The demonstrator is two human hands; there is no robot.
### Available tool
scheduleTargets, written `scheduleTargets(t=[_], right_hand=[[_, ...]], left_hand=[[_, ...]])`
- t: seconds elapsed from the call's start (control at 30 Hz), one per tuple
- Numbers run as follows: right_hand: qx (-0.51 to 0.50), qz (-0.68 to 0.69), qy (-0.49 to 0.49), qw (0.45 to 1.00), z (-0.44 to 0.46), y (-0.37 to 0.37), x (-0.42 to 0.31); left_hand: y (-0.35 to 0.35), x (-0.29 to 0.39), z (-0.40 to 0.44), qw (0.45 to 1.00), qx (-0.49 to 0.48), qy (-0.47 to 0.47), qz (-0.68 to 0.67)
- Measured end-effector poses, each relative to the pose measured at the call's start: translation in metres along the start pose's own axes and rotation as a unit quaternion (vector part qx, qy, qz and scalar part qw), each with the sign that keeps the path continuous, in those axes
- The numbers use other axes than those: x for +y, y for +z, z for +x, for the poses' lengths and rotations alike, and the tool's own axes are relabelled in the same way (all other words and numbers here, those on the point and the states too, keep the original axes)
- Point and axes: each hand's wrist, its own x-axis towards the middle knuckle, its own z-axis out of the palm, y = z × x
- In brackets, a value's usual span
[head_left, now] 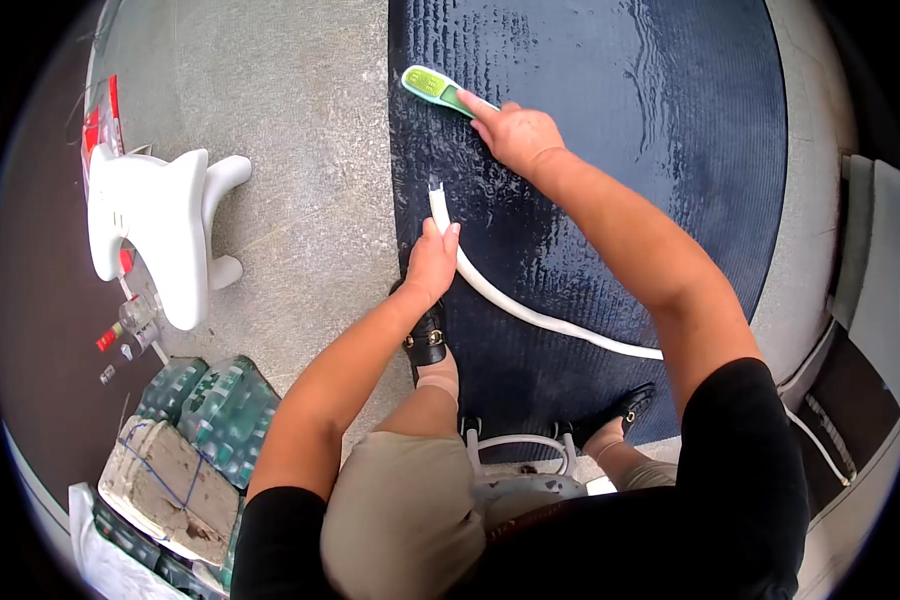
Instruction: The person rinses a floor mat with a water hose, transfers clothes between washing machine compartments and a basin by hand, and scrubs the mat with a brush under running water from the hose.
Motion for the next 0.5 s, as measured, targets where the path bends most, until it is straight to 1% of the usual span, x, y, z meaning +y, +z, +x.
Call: scheduleTargets(t=[0.03, 0.07, 0.1, 0.13, 0.2, 0.23, 0.27, 0.3, 0.37, 0.4, 0.47, 0.5], right_hand=[[0.024, 0.010, 0.047, 0.999, 0.031, -0.011, -0.005], [0.019, 0.022, 0.091, 0.995, 0.060, -0.024, -0.012], [0.049, 0.030, 0.110, 0.992, 0.080, -0.034, -0.019], [0.046, 0.040, 0.135, 0.989, 0.093, -0.037, -0.024], [0.048, 0.081, 0.146, 0.985, 0.084, -0.026, -0.038], [0.021, 0.107, 0.147, 0.983, 0.064, -0.025, -0.047], [0.009, 0.093, 0.121, 0.988, 0.043, -0.009, -0.045], [-0.028, 0.094, 0.101, 0.990, 0.012, -0.003, -0.044], [-0.050, 0.059, 0.060, 0.995, -0.054, 0.020, -0.031], [-0.052, 0.056, 0.058, 0.995, -0.064, 0.014, -0.018], [-0.082, -0.017, 0.016, 0.996, -0.084, 0.006, 0.000], [-0.061, -0.036, 0.010, 0.997, -0.069, -0.001, 0.007]], left_hand=[[-0.009, 0.014, -0.005, 0.998, -0.034, -0.044, -0.014], [-0.011, 0.016, -0.006, 0.998, -0.031, -0.048, -0.014], [-0.013, 0.017, -0.007, 0.999, -0.030, -0.042, -0.015], [-0.014, 0.017, -0.006, 0.999, -0.030, -0.033, -0.015], [-0.010, 0.008, -0.004, 0.999, -0.023, -0.025, 0.003], [-0.008, 0.005, -0.003, 1.000, -0.016, -0.011, 0.023], [-0.007, 0.004, -0.002, 0.999, -0.008, 0.004, 0.044], [-0.008, 0.005, -0.002, 0.999, -0.007, 0.006, 0.041], [-0.010, 0.008, -0.002, 0.999, -0.011, 0.004, 0.044], [-0.013, 0.013, -0.002, 0.999, -0.009, 0.003, 0.041], [-0.019, 0.026, -0.008, 0.998, -0.011, 0.008, 0.067], [-0.019, 0.027, -0.008, 0.998, -0.007, 0.007, 0.059]])
